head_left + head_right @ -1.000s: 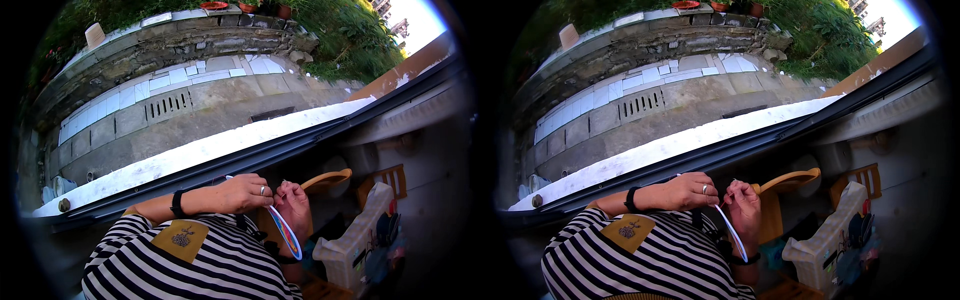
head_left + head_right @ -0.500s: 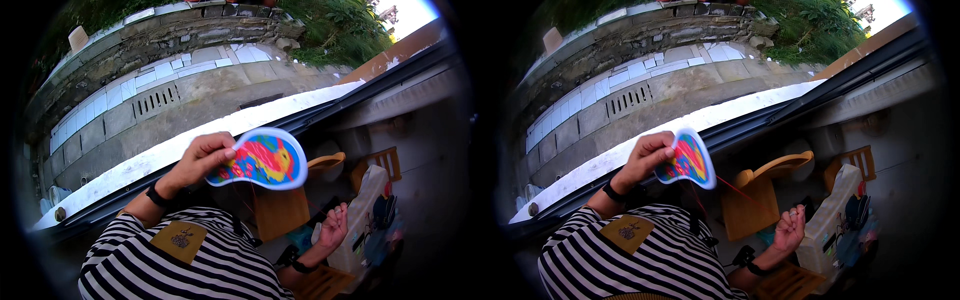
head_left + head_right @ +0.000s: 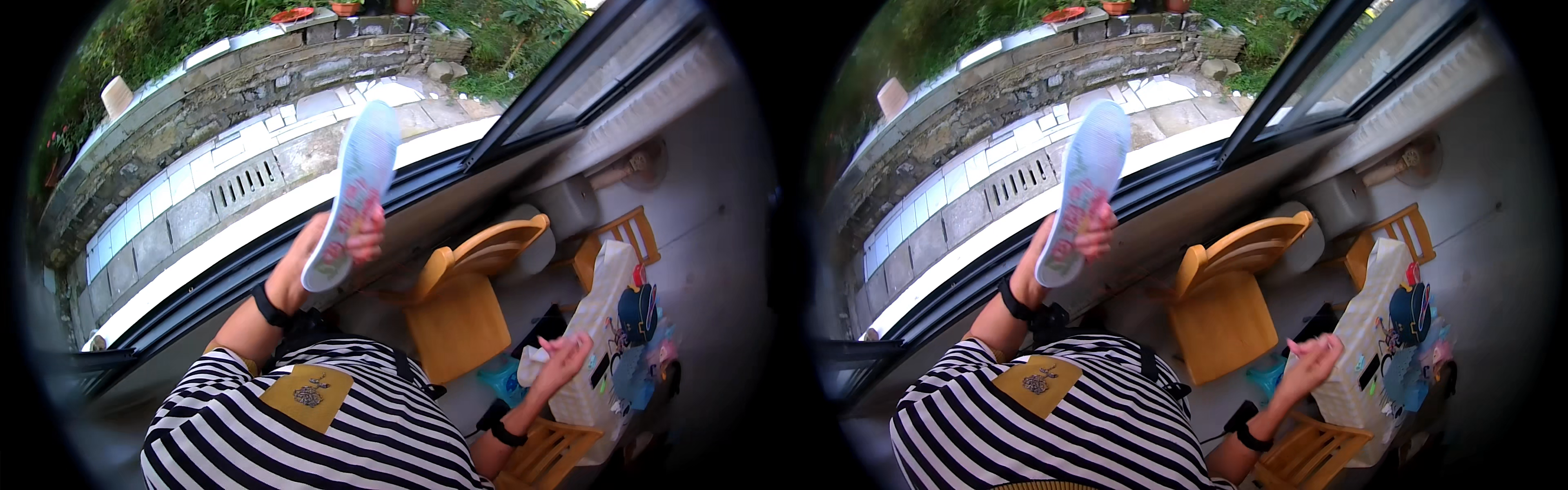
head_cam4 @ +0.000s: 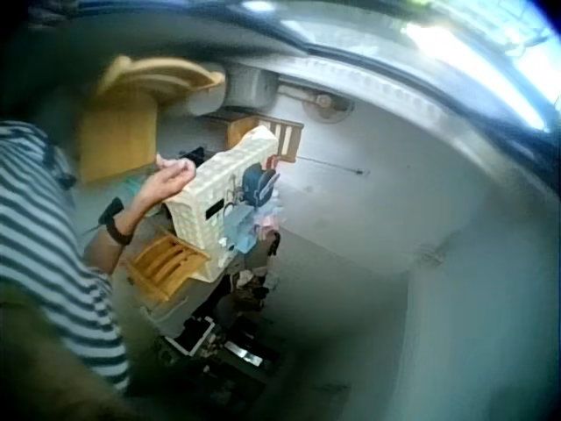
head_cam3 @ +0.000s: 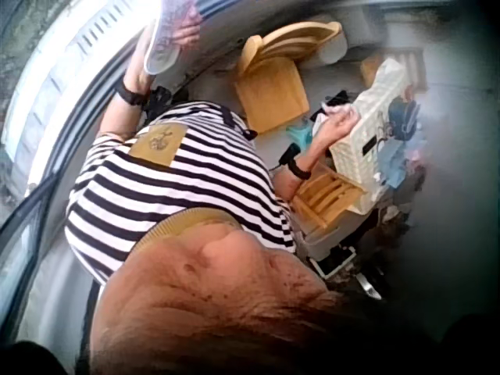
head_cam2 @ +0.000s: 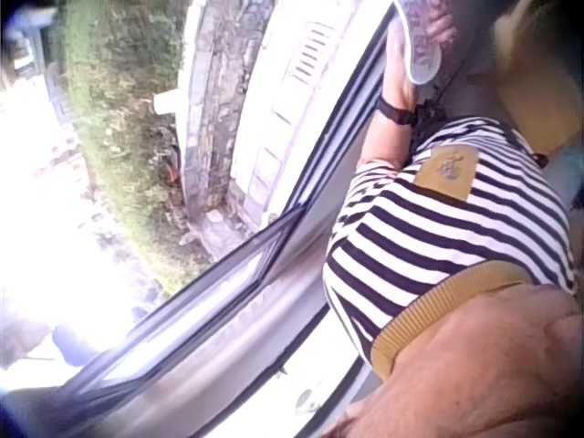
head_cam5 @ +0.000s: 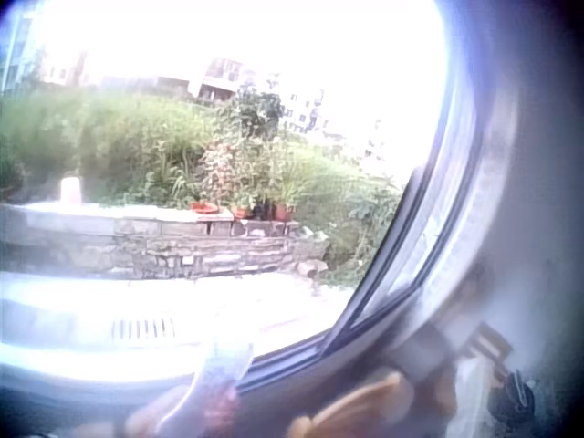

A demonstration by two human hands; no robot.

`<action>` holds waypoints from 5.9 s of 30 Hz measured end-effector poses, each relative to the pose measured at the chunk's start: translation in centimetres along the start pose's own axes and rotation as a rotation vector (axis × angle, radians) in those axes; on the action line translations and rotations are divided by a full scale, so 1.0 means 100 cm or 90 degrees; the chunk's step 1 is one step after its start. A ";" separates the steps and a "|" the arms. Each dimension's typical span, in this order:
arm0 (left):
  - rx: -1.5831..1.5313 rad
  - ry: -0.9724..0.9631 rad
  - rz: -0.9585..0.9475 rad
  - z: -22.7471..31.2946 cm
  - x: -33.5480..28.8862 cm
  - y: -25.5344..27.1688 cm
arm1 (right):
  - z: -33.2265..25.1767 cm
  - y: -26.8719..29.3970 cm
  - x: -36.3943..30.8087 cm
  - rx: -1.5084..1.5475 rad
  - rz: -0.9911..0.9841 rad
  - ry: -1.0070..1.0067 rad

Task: The person threads a red string through the small holes of a colorful patterned sandal sole while holding it near a window.

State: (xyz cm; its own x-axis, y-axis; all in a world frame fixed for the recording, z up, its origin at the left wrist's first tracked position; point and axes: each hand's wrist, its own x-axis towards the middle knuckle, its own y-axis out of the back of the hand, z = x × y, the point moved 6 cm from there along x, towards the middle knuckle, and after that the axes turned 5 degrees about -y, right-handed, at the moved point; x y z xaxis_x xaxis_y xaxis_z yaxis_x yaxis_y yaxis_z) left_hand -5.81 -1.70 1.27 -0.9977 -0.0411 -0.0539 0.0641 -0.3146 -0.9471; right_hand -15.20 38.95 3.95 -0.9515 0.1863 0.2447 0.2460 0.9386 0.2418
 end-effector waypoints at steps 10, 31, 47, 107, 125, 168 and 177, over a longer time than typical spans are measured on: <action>-0.123 0.303 -0.212 -0.111 0.000 -0.057 | -0.138 -0.122 -0.079 -0.091 -0.264 0.356; -0.133 0.359 -0.258 -0.128 0.014 -0.057 | -0.132 -0.118 -0.069 -0.114 -0.268 0.325; 0.333 0.288 -0.159 -0.130 0.016 -0.046 | -0.048 -0.101 -0.067 -0.082 -0.419 0.076; 0.556 0.025 -0.003 -0.100 0.007 -0.039 | -0.097 -0.123 -0.077 -0.182 -0.353 0.302; 0.548 0.046 -0.009 -0.111 0.010 -0.040 | -0.089 -0.119 -0.065 -0.153 -0.360 0.161; 0.846 -0.187 -0.286 -0.090 0.014 -0.055 | 0.012 -0.093 -0.029 0.881 -0.476 -0.540; 0.415 -0.473 0.108 0.162 -0.046 0.073 | 0.118 0.139 0.041 0.592 -0.064 -0.299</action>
State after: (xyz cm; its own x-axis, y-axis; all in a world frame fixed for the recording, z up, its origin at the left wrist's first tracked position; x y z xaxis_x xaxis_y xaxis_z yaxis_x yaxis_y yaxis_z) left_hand -0.38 -19.14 -0.26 -0.7215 -0.6454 0.2508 0.4254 -0.6990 -0.5749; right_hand -17.85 56.20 -2.77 -0.9847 0.0024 -0.1740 0.1124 0.7722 -0.6253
